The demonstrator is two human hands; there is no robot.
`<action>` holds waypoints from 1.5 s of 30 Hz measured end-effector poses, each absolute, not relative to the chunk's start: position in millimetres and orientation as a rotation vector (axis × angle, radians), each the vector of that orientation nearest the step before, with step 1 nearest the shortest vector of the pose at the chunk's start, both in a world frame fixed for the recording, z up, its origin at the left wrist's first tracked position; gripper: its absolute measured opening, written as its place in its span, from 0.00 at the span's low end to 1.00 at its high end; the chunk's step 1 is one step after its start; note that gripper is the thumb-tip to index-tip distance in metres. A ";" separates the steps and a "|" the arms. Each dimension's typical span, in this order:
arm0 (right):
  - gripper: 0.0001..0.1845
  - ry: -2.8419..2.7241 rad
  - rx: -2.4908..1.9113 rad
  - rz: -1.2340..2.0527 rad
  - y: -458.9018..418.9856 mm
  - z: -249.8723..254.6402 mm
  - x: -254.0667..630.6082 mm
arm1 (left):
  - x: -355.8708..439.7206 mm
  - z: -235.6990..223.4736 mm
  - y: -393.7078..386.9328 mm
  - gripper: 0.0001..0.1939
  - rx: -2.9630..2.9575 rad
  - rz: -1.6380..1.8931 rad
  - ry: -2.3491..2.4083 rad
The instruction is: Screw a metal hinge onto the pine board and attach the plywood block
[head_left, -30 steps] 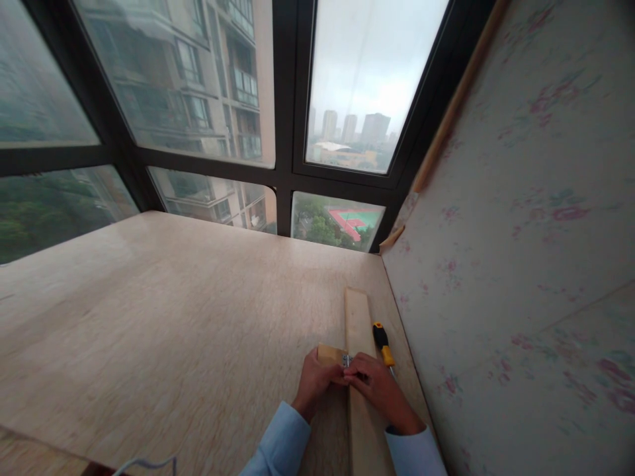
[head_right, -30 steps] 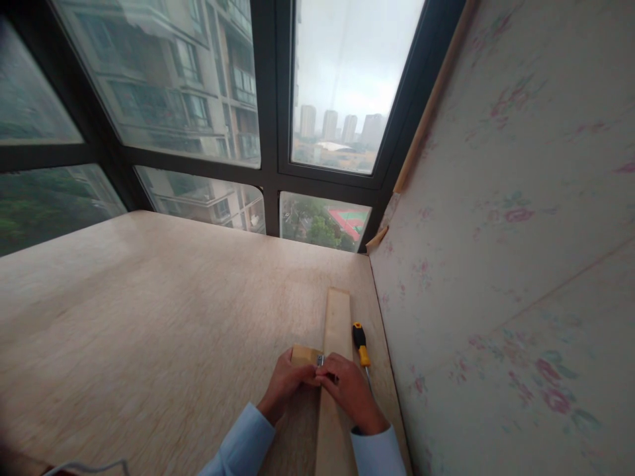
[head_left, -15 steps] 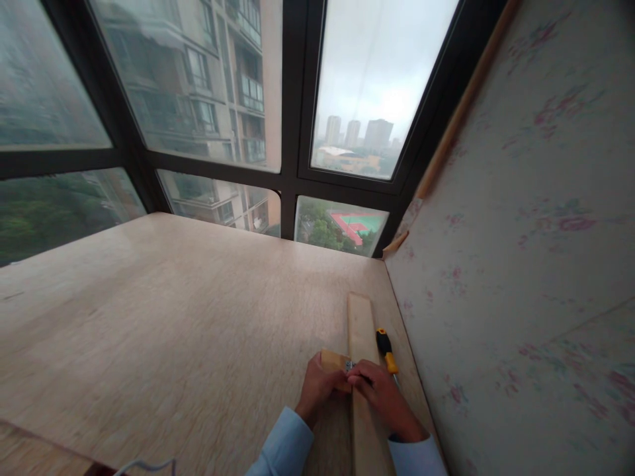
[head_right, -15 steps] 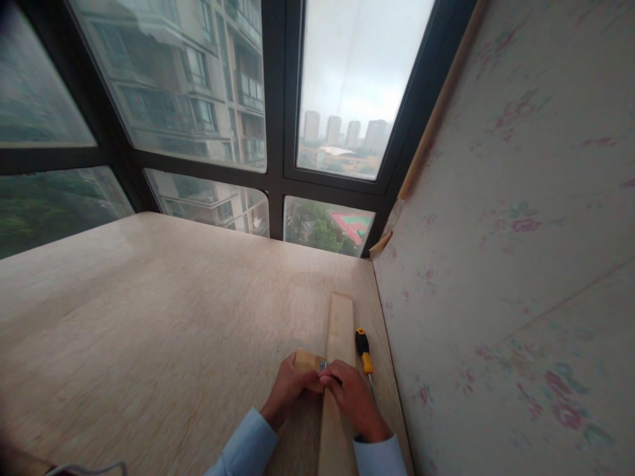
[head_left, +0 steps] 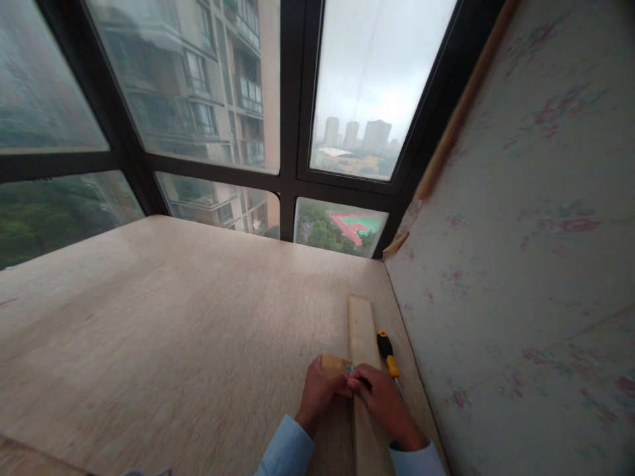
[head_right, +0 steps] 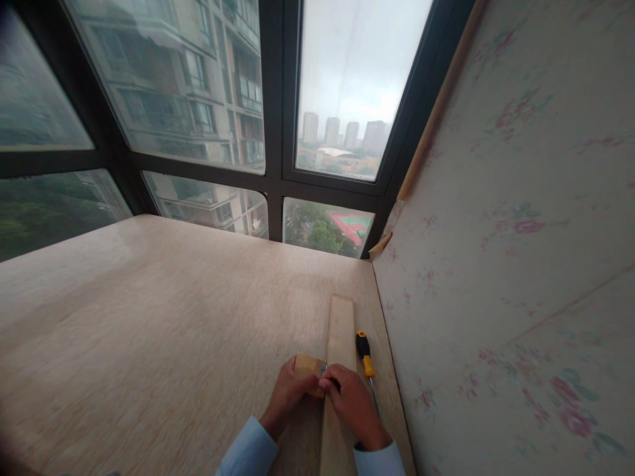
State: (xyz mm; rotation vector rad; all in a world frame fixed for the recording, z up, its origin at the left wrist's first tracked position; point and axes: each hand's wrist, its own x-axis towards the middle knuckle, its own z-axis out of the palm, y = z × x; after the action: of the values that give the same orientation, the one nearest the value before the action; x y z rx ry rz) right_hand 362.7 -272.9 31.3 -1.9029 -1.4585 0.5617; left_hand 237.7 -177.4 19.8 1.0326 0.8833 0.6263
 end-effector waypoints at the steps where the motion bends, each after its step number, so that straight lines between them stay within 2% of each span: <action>1: 0.14 -1.455 -1.908 0.558 -272.4 31.6 362.7 | 237.7 20.3 -177.4 0.16 1.038 0.630 0.881; 13: 0.04 -1.339 -1.898 0.622 -270.9 25.2 364.2 | 238.1 12.1 -177.3 0.15 1.087 0.642 0.892; 17: 0.11 -1.256 -1.824 0.653 -271.0 30.2 366.4 | 238.7 13.6 -178.6 0.16 1.048 0.646 0.854; 23: 0.21 -0.882 -1.931 0.166 -283.4 30.3 401.4 | 239.9 3.2 -179.3 0.17 1.024 0.642 0.875; 27: 0.19 -0.742 -2.188 -0.102 -297.0 11.3 427.7 | 240.5 0.5 -180.0 0.17 1.004 0.622 0.855; 32: 0.15 -0.863 -2.275 0.091 -301.6 -12.4 432.4 | 241.0 4.6 -182.1 0.16 1.018 0.627 0.888; 37: 0.10 -0.906 -2.265 0.159 -298.4 -9.5 424.8 | 241.5 4.5 -183.1 0.17 1.017 0.599 0.899; 45: 0.18 -0.652 -2.098 0.343 -294.7 17.0 419.5 | 241.5 6.8 -182.4 0.17 1.019 0.576 0.923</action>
State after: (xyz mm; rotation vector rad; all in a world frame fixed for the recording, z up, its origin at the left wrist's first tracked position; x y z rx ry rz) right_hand 419.5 -294.7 17.0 -2.0984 -0.6525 0.3435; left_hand 241.5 -182.4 6.8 1.0188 0.9231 0.5762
